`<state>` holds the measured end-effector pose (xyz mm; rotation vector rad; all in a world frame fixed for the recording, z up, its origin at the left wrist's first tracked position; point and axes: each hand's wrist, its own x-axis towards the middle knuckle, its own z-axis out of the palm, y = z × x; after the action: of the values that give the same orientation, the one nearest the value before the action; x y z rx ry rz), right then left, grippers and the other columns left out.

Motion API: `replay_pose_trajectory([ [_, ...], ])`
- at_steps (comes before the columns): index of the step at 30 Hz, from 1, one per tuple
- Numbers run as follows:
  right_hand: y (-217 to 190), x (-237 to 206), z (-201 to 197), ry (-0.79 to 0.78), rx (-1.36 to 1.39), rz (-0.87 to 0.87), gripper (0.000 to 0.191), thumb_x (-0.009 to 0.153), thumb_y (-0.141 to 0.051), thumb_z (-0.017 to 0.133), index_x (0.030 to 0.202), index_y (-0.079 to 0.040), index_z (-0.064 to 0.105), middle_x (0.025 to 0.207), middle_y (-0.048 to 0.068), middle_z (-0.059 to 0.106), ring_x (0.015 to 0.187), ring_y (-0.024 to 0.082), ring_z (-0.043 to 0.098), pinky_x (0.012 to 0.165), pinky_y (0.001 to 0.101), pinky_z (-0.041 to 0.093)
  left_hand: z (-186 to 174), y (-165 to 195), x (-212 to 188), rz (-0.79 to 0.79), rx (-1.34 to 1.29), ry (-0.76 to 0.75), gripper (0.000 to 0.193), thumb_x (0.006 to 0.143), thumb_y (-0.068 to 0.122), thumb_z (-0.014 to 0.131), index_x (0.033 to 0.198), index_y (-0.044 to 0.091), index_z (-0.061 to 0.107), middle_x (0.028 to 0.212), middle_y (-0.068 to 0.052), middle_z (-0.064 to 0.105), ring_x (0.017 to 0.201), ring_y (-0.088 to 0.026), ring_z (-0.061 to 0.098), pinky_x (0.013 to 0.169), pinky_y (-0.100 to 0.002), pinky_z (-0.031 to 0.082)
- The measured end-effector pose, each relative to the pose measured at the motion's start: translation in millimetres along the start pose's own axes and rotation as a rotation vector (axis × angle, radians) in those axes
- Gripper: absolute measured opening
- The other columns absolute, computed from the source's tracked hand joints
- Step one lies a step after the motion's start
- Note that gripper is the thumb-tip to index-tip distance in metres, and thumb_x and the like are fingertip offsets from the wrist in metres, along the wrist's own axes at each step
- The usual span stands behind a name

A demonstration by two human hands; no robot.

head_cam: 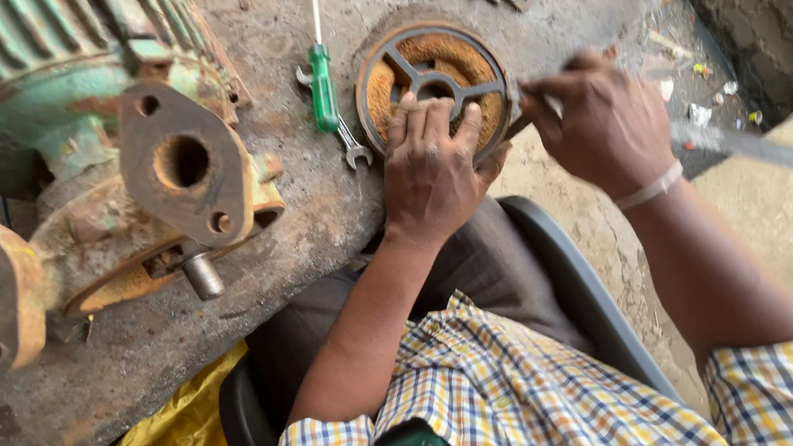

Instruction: The person sits at a workbench and scrapes rust and sand from a circular metal pump cover plate, holding the plate steady with one hand while working a small scraper around its ribs and rim. He turns the plate and continues scraping its surface, then sets it on the bench and keeps cleaning the edges.

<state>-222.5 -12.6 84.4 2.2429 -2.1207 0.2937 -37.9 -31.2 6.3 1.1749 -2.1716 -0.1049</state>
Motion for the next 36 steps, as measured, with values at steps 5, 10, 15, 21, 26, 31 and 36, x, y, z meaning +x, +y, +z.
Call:
replay_pose_trajectory([
  [5, 2.6, 2.0, 3.5, -0.088, -0.027, 0.05, 0.024, 0.102, -0.041, 0.067, 0.113, -0.026, 0.082, 0.096, 0.006, 0.07, 0.068, 0.027, 0.067, 0.051, 0.0422, 0.048, 1.8, -1.3, -0.1, 0.017, 0.03, 0.002, 0.058, 0.09, 0.053, 0.069, 0.123, 0.006, 0.072, 0.115, -0.016, 0.063, 0.119, -0.034, 0.06, 0.116, -0.053, 0.038],
  [10, 1.5, 4.0, 4.0, -0.012, -0.015, 0.011, 0.023, 0.102, -0.04, 0.068, 0.113, -0.026, 0.083, 0.093, 0.006, 0.07, 0.076, 0.028, 0.068, 0.058, 0.042, 0.048, 5.2, -2.3, -0.2, 0.009, 0.023, -0.02, 0.057, 0.092, 0.054, 0.067, 0.124, 0.007, 0.072, 0.116, -0.017, 0.063, 0.118, -0.034, 0.059, 0.116, -0.053, 0.038],
  [15, -0.3, 9.8, 2.0, -0.043, -0.04, 0.006, 0.024, 0.101, -0.041, 0.069, 0.112, -0.026, 0.083, 0.094, 0.006, 0.07, 0.074, 0.029, 0.068, 0.057, 0.0419, 0.048, 6.8, -3.4, -2.4, 0.016, -0.001, -0.005, 0.058, 0.092, 0.055, 0.067, 0.124, 0.005, 0.072, 0.115, -0.016, 0.063, 0.119, -0.032, 0.06, 0.119, -0.053, 0.036],
  [21, 0.9, 17.9, 3.8, -0.009, -0.046, -0.039, 0.025, 0.1, -0.042, 0.07, 0.112, -0.025, 0.083, 0.097, 0.005, 0.072, 0.073, 0.027, 0.067, 0.057, 0.0413, 0.048, 6.1, -3.9, -2.2, 0.007, -0.001, 0.013, 0.059, 0.092, 0.054, 0.066, 0.124, 0.005, 0.071, 0.115, -0.016, 0.063, 0.118, -0.032, 0.059, 0.12, -0.052, 0.035],
  [26, 4.3, 20.8, 8.5, -0.076, -0.062, 0.029, 0.026, 0.103, -0.043, 0.068, 0.114, -0.025, 0.082, 0.096, 0.005, 0.07, 0.067, 0.026, 0.065, 0.05, 0.0411, 0.047, 4.7, -4.1, -0.4, 0.021, -0.031, -0.004, 0.058, 0.093, 0.052, 0.066, 0.123, 0.003, 0.071, 0.111, -0.016, 0.063, 0.116, -0.033, 0.06, 0.119, -0.054, 0.034],
  [31, 4.6, 19.2, 9.0, -0.008, -0.048, -0.028, 0.024, 0.1, -0.042, 0.07, 0.112, -0.026, 0.083, 0.096, 0.003, 0.071, 0.071, 0.026, 0.066, 0.053, 0.0411, 0.046, 5.2, -4.8, -0.1, 0.02, -0.021, 0.011, 0.057, 0.091, 0.052, 0.067, 0.122, 0.004, 0.072, 0.112, -0.016, 0.064, 0.118, -0.033, 0.06, 0.119, -0.052, 0.035],
  [36, 6.8, 22.3, 7.7, 0.008, -0.075, -0.067, 0.024, 0.103, -0.043, 0.07, 0.114, -0.026, 0.083, 0.097, 0.004, 0.07, 0.071, 0.027, 0.066, 0.056, 0.0398, 0.047, 5.8, -2.0, -3.4, 0.023, -0.016, 0.025, 0.056, 0.091, 0.051, 0.069, 0.121, 0.004, 0.072, 0.112, -0.017, 0.063, 0.116, -0.032, 0.06, 0.12, -0.053, 0.034],
])
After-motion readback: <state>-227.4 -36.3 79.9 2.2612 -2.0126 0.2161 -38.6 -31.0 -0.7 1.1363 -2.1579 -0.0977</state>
